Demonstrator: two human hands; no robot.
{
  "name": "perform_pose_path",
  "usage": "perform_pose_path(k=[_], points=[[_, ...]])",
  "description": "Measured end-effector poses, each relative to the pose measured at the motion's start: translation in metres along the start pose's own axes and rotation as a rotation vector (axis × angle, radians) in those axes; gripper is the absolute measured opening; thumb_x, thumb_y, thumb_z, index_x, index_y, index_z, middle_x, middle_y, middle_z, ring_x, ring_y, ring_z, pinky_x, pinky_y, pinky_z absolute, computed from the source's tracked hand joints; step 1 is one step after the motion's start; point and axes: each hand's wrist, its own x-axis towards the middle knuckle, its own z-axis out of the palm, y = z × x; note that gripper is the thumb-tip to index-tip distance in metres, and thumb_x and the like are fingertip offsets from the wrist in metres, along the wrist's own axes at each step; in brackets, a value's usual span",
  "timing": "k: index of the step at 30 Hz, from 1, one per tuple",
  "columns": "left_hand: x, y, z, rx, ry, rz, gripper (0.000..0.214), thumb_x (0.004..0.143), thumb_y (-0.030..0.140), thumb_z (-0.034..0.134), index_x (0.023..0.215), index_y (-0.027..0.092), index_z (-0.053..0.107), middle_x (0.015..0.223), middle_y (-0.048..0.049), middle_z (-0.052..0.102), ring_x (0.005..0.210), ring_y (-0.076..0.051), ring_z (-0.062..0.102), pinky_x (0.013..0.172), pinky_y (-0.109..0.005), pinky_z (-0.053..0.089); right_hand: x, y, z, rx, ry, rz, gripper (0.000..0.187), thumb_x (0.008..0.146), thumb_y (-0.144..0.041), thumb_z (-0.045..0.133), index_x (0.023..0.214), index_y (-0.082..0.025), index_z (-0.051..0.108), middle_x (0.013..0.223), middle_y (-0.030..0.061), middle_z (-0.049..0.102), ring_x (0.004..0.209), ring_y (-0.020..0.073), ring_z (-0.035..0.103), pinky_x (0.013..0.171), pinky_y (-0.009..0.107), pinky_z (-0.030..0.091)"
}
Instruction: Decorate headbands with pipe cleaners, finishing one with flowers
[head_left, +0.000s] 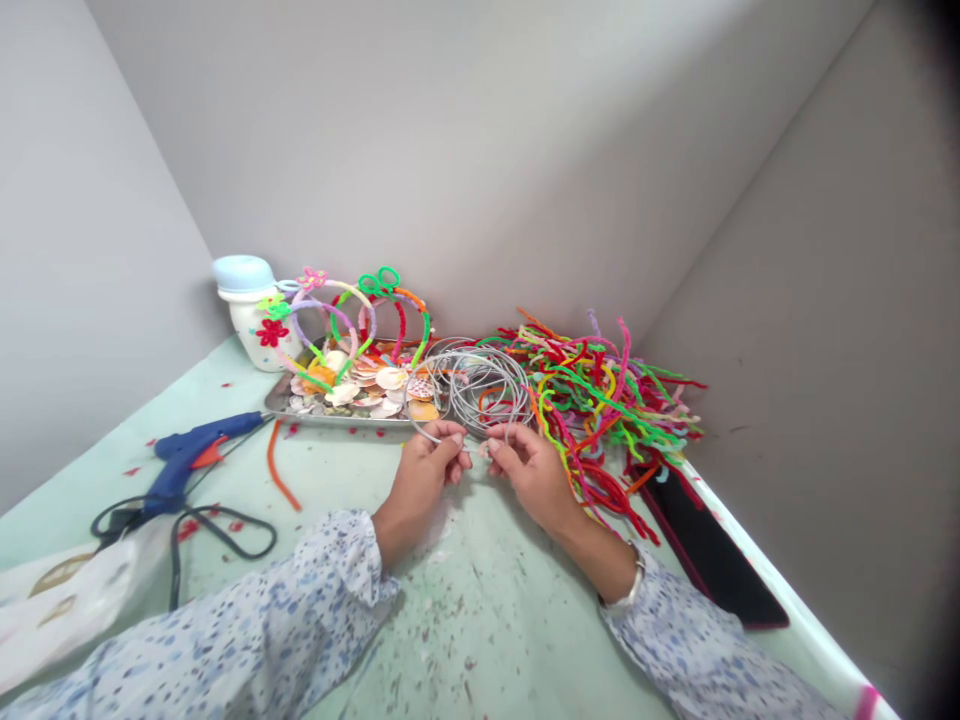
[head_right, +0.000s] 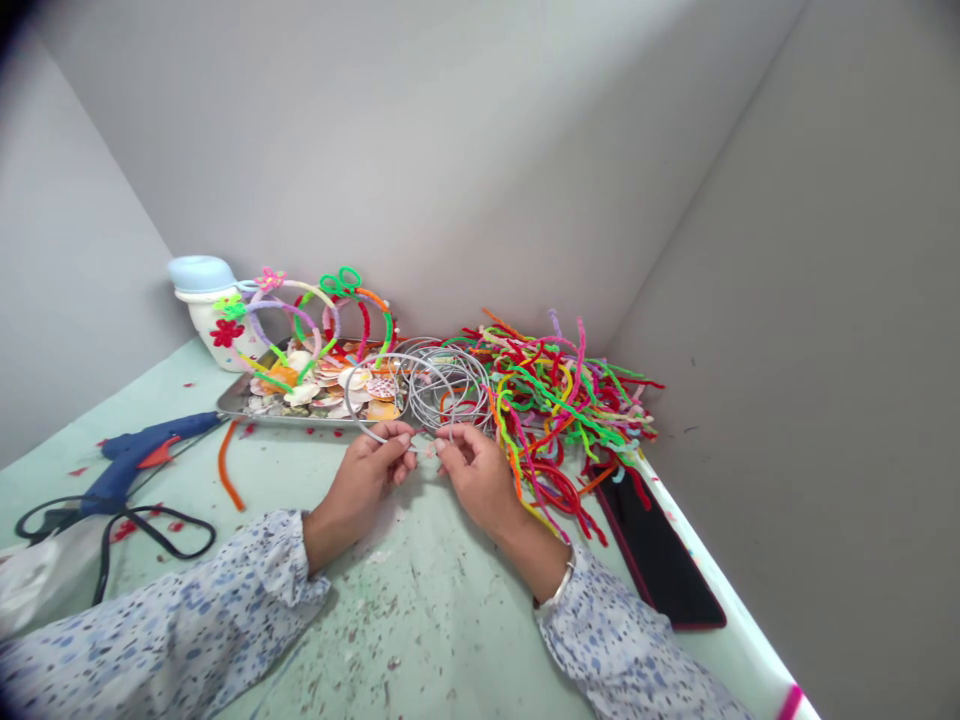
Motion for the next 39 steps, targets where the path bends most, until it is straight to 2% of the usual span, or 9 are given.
perform_pose_path(k=[4, 8, 14, 16, 18, 21, 24, 39], points=[[0.000, 0.002, 0.001, -0.088, -0.025, -0.056, 0.018, 0.072, 0.026, 0.065, 0.084, 0.016, 0.056, 0.052, 0.0039, 0.057, 0.041, -0.005, 0.043, 0.042, -0.014, 0.032, 0.000, 0.004, 0.000, -0.077, 0.034, -0.086, 0.019, 0.083, -0.033, 0.056, 0.098, -0.022, 0.060, 0.090, 0.0044, 0.064, 0.073, 0.0176, 0.060, 0.067, 0.031, 0.050], [0.000, 0.003, 0.001, -0.203, 0.001, -0.084, 0.018, 0.070, 0.023, 0.066, 0.083, 0.015, 0.055, 0.052, 0.0043, 0.056, 0.041, -0.005, 0.045, 0.041, -0.014, 0.032, -0.001, 0.004, -0.001, -0.223, 0.105, -0.254, 0.015, 0.084, -0.030, 0.057, 0.096, -0.022, 0.058, 0.092, 0.0056, 0.062, 0.083, 0.0193, 0.059, 0.076, 0.033, 0.049], [0.002, 0.003, 0.000, -0.321, 0.010, -0.078, 0.015, 0.071, 0.017, 0.065, 0.079, 0.014, 0.054, 0.056, 0.0037, 0.057, 0.044, -0.004, 0.048, 0.043, -0.012, 0.036, -0.009, -0.004, -0.005, -0.522, 0.407, -0.667, 0.018, 0.077, -0.024, 0.067, 0.092, -0.021, 0.058, 0.099, 0.0079, 0.056, 0.097, 0.0227, 0.054, 0.086, 0.040, 0.044], [0.002, 0.003, 0.000, -0.326, 0.010, -0.079, 0.015, 0.071, 0.017, 0.065, 0.079, 0.014, 0.054, 0.057, 0.0037, 0.057, 0.045, -0.004, 0.049, 0.043, -0.012, 0.037, -0.012, -0.005, -0.006, -0.626, 0.399, -0.778, 0.015, 0.077, -0.022, 0.068, 0.090, -0.022, 0.061, 0.095, 0.0062, 0.057, 0.090, 0.0207, 0.056, 0.082, 0.038, 0.044], [0.001, 0.004, 0.001, -0.313, 0.001, -0.072, 0.015, 0.072, 0.018, 0.065, 0.080, 0.015, 0.054, 0.057, 0.0038, 0.057, 0.046, -0.004, 0.050, 0.044, -0.012, 0.037, -0.013, -0.005, -0.007, -0.741, 0.320, -0.834, 0.011, 0.079, -0.022, 0.067, 0.089, -0.024, 0.064, 0.089, 0.0044, 0.061, 0.084, 0.0191, 0.056, 0.078, 0.035, 0.043], [0.000, 0.003, 0.001, -0.269, -0.017, -0.062, 0.016, 0.072, 0.022, 0.066, 0.080, 0.015, 0.054, 0.055, 0.0038, 0.057, 0.046, -0.005, 0.050, 0.044, -0.013, 0.036, -0.012, -0.005, -0.006, -0.869, 0.221, -0.820, 0.012, 0.082, -0.025, 0.064, 0.093, -0.026, 0.068, 0.087, 0.0034, 0.066, 0.086, 0.0196, 0.057, 0.080, 0.036, 0.039], [0.000, 0.003, 0.002, -0.235, -0.030, -0.059, 0.018, 0.072, 0.025, 0.067, 0.080, 0.015, 0.054, 0.054, 0.0040, 0.057, 0.044, -0.005, 0.049, 0.044, -0.014, 0.035, -0.010, -0.007, -0.006, -0.911, 0.185, -0.803, 0.013, 0.084, -0.025, 0.062, 0.094, -0.026, 0.069, 0.089, 0.0027, 0.069, 0.090, 0.0202, 0.056, 0.083, 0.037, 0.037], [-0.002, 0.004, 0.001, -0.172, -0.056, -0.018, 0.014, 0.077, 0.025, 0.062, 0.084, 0.016, 0.053, 0.059, 0.0021, 0.061, 0.046, -0.006, 0.050, 0.048, -0.016, 0.037, -0.008, -0.014, -0.004, -0.940, 0.118, -0.706, 0.014, 0.089, -0.025, 0.054, 0.091, -0.022, 0.067, 0.089, 0.0043, 0.068, 0.087, 0.0204, 0.054, 0.079, 0.036, 0.036]])
